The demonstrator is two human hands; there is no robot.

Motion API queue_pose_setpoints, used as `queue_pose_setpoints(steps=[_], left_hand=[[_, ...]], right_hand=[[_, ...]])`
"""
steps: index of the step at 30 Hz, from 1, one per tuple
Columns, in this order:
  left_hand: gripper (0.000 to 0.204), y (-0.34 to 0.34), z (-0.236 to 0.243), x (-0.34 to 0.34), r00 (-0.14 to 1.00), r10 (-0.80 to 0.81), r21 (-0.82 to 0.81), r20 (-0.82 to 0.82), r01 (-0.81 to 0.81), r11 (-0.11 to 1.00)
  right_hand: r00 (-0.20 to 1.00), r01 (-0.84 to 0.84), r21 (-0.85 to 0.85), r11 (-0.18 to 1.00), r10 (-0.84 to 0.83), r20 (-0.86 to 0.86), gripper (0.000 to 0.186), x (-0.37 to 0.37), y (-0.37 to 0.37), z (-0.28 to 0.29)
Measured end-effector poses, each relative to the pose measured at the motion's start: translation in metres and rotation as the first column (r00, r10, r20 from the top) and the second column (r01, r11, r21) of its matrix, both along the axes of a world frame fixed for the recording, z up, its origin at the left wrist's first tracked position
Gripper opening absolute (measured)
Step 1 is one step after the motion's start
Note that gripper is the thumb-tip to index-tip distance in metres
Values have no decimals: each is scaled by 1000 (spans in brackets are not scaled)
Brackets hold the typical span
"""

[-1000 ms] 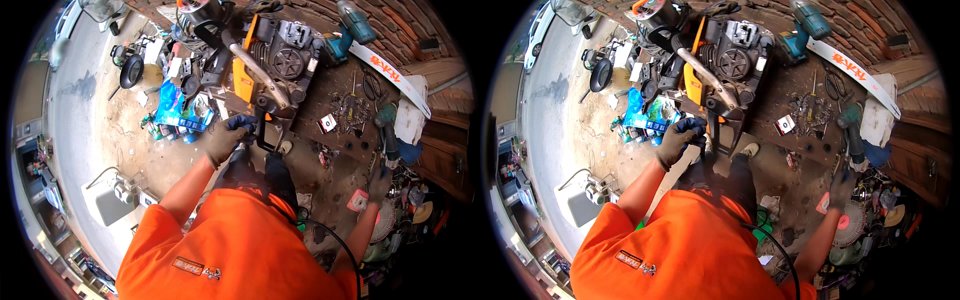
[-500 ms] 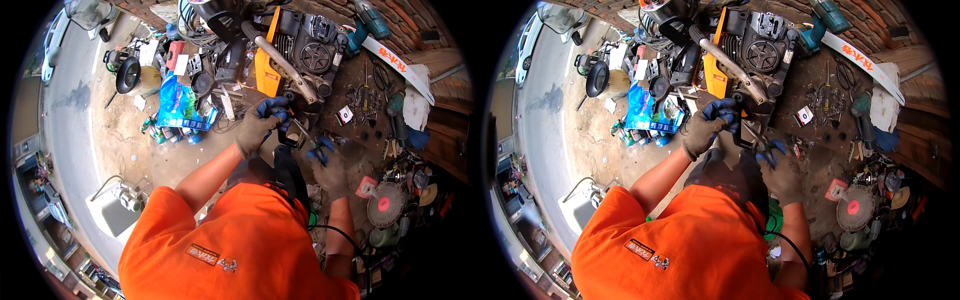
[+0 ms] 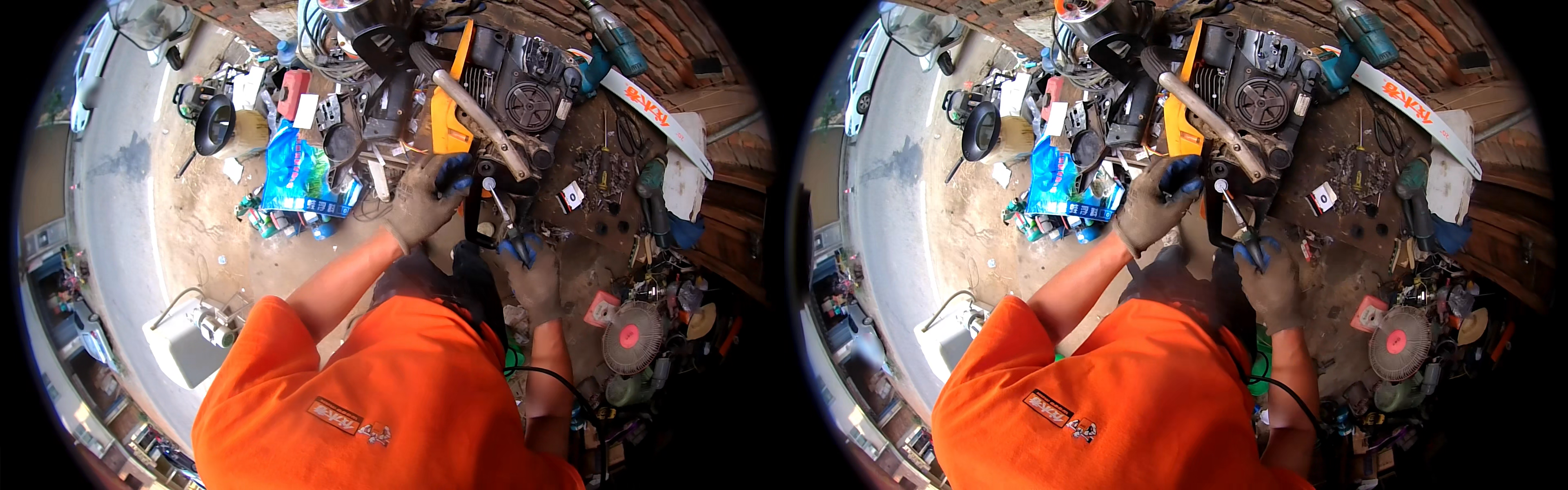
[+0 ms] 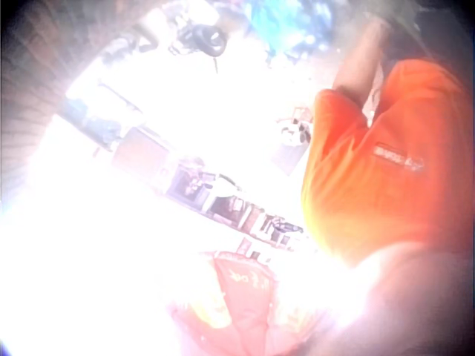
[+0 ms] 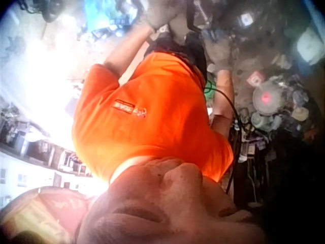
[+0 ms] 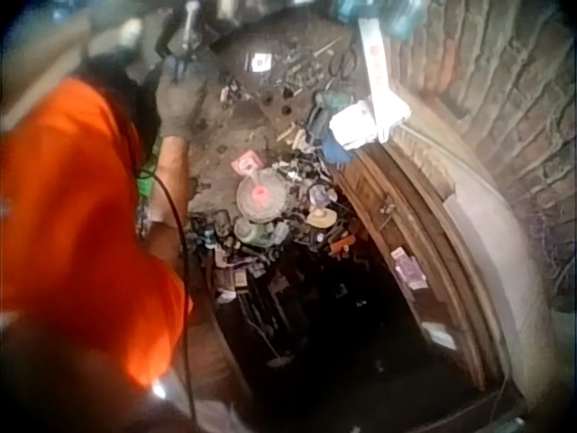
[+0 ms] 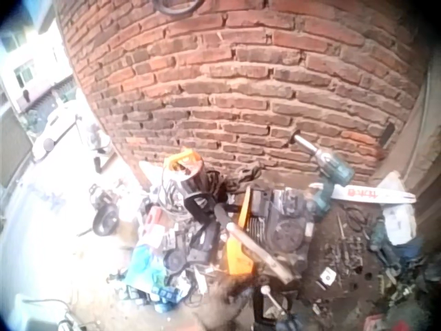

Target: The person works on a yellow chainsaw placed on a cluttered workbench. They repeatedly use a wrench to tighten bolts on the chainsaw's engine housing and handle, adjusting their grip and repositioning the tool throughout the process.

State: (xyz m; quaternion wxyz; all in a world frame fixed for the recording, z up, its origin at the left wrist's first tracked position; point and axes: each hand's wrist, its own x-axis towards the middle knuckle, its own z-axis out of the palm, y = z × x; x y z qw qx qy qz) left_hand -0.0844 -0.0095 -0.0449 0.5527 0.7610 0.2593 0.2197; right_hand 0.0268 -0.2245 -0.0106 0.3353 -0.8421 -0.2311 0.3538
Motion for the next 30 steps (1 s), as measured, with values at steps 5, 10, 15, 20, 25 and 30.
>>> queue_pose_setpoints(steps=[5,10,15,20,25,30], left_hand=[[69,52,11,17,985,-118,705,-123,170,688],[77,65,4,24,970,-156,718,-185,242,653],[74,65,-10,29,973,-188,646,-136,231,727],[69,57,-14,34,983,-131,597,-125,180,782],[67,54,-13,36,989,-114,602,-99,151,784],[68,56,-9,35,985,-113,615,-126,168,771]], right_hand=[[944,173,-21,985,-172,-281,26,-1,20,-1],[890,296,9,955,-272,-366,21,-10,26,-3],[902,307,12,952,-286,-324,19,-8,30,-5],[980,169,-20,985,-170,-103,20,0,29,-2],[939,214,-69,974,-224,-262,21,-1,39,10],[922,215,-9,977,-205,-329,22,-4,32,14]])
